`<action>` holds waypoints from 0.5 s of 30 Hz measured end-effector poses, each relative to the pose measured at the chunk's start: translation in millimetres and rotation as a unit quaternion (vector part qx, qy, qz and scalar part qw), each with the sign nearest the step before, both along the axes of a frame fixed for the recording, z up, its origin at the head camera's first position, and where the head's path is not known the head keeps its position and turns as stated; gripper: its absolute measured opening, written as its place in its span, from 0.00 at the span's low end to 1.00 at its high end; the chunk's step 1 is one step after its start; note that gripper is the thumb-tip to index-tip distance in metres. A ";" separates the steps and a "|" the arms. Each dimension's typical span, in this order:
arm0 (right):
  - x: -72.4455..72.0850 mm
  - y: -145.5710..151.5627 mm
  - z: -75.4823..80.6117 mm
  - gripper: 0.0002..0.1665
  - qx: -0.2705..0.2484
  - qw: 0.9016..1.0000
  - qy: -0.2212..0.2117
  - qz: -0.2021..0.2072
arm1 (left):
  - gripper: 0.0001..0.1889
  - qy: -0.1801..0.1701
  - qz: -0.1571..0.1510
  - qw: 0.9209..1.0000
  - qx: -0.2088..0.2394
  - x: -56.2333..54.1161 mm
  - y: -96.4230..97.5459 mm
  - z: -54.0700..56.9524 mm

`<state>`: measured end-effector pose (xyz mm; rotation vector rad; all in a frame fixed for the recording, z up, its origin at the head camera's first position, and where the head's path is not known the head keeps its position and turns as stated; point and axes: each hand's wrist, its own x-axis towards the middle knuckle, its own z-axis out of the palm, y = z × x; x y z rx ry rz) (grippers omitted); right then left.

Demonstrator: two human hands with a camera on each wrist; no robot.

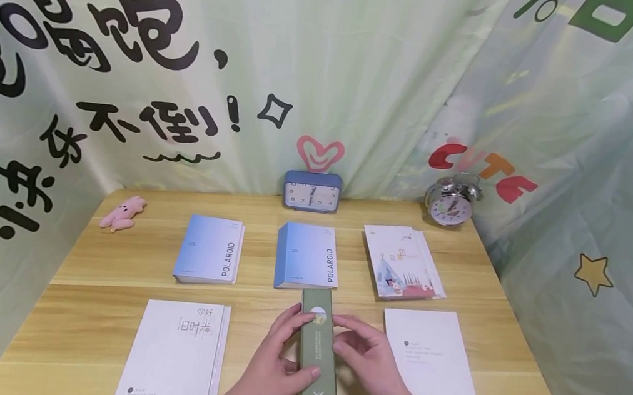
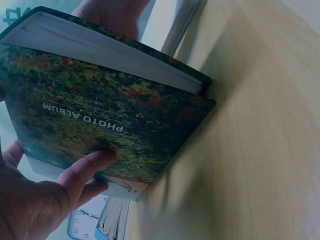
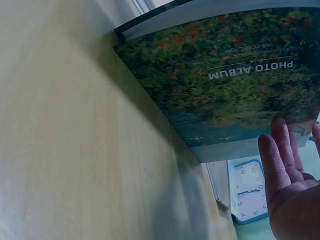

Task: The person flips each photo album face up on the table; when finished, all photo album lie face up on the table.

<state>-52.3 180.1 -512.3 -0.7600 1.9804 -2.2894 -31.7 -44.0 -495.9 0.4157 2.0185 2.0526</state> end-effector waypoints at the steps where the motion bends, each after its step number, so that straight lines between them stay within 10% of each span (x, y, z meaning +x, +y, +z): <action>1: 0.0 0.3 -1.1 0.28 -0.003 1.000 -0.002 0.005 | 0.39 0.000 -0.001 1.000 0.001 0.0 0.1 -0.2; 15: -0.3 0.7 -8.6 0.28 -0.006 0.997 -0.039 0.062 | 0.48 -0.037 0.008 0.998 0.041 0.5 0.4 -5.8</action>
